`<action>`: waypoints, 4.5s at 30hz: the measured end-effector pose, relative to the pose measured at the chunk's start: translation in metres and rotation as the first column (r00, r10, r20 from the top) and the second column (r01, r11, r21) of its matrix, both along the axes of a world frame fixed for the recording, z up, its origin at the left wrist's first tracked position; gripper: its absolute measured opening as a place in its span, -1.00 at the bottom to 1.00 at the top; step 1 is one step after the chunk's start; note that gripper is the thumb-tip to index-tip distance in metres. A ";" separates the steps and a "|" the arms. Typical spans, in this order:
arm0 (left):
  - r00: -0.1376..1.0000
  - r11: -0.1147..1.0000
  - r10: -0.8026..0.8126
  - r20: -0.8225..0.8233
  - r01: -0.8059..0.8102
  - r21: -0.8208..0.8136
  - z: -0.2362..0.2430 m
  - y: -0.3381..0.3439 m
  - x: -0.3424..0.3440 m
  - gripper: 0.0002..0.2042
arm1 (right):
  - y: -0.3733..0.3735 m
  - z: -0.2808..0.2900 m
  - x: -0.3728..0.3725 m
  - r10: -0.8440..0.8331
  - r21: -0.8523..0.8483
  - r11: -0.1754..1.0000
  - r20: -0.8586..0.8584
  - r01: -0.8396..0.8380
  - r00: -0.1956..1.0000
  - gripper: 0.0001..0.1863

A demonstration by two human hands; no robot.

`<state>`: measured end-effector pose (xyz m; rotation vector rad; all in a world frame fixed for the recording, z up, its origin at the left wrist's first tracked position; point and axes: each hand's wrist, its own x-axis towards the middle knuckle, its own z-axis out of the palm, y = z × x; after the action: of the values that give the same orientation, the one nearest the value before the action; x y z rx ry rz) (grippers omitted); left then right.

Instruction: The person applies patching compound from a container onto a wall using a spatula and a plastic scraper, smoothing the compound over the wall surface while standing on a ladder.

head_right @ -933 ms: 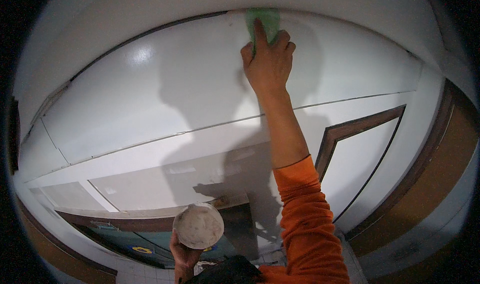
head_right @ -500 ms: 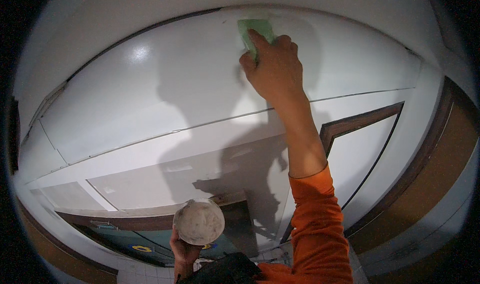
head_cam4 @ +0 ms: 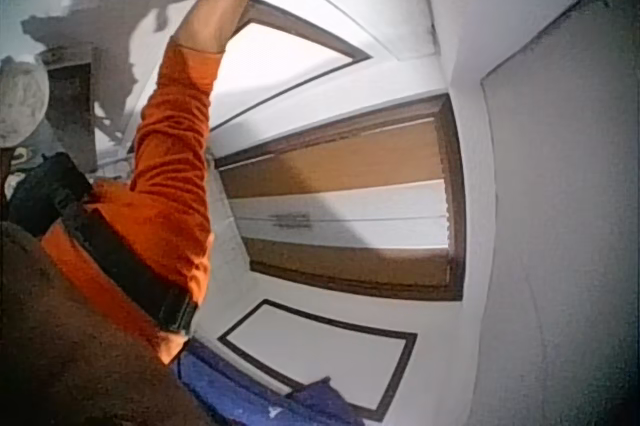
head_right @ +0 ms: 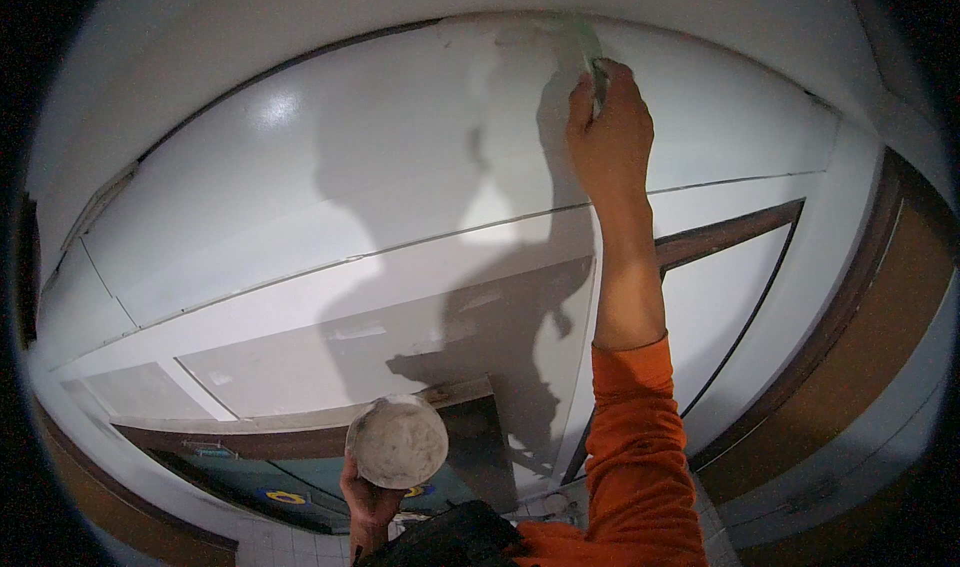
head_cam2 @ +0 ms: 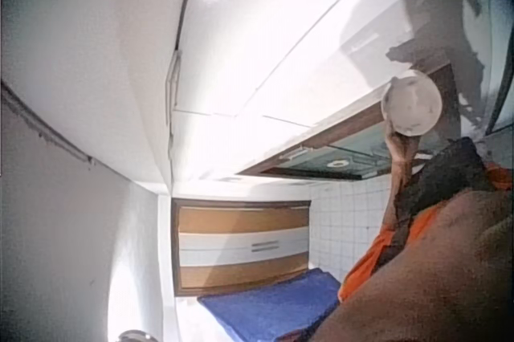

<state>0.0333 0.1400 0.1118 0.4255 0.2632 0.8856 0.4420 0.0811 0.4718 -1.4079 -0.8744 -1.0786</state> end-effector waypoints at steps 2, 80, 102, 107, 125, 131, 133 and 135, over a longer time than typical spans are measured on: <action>1.000 1.000 -0.019 0.021 0.018 0.023 -0.003 0.000 -0.002 -0.31 | -0.011 -0.002 -0.006 0.053 0.011 0.999 -0.051 -0.053 0.997 -0.70; 0.992 0.992 0.123 0.006 -0.122 -0.040 -0.023 -0.025 -0.030 -0.27 | 0.005 -0.252 -0.151 0.574 0.517 0.213 -0.753 -0.829 -0.322 -0.63; 0.788 0.792 0.602 -0.130 -0.609 -0.028 -0.029 -0.057 -0.034 -0.25 | -0.014 -0.381 -0.203 0.444 0.184 -0.116 -0.869 -0.976 -0.217 -0.55; 0.762 0.766 0.637 -0.120 -0.643 -0.019 -0.020 -0.058 -0.028 -0.25 | -0.012 -0.409 -0.201 0.411 0.197 -0.111 -0.883 -0.974 -0.225 -0.54; 0.690 0.693 0.713 -0.124 -0.721 -0.024 -0.025 -0.061 -0.027 -0.29 | -0.008 -0.387 -0.218 0.516 -0.040 -0.131 -0.856 -0.991 -0.034 -0.56; 0.662 0.662 0.739 -0.128 -0.748 -0.050 -0.028 -0.062 -0.024 -0.30 | -0.005 -0.398 -0.225 0.593 -0.122 -0.079 -0.804 -0.989 0.052 -0.57; 0.657 0.656 0.745 -0.117 -0.753 -0.049 -0.035 -0.061 -0.024 -0.31 | -0.002 -0.401 -0.230 0.630 -0.150 -0.058 -0.772 -0.987 0.080 -0.57; 0.660 0.656 0.742 -0.121 -0.751 -0.072 -0.039 -0.063 -0.025 -0.31 | 0.001 -0.401 -0.235 0.657 -0.180 -0.035 -0.746 -0.983 0.113 -0.56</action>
<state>0.0084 0.0771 0.0733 0.2290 0.5916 1.6707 0.2075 0.0821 0.0708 -1.1010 -1.5596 0.7505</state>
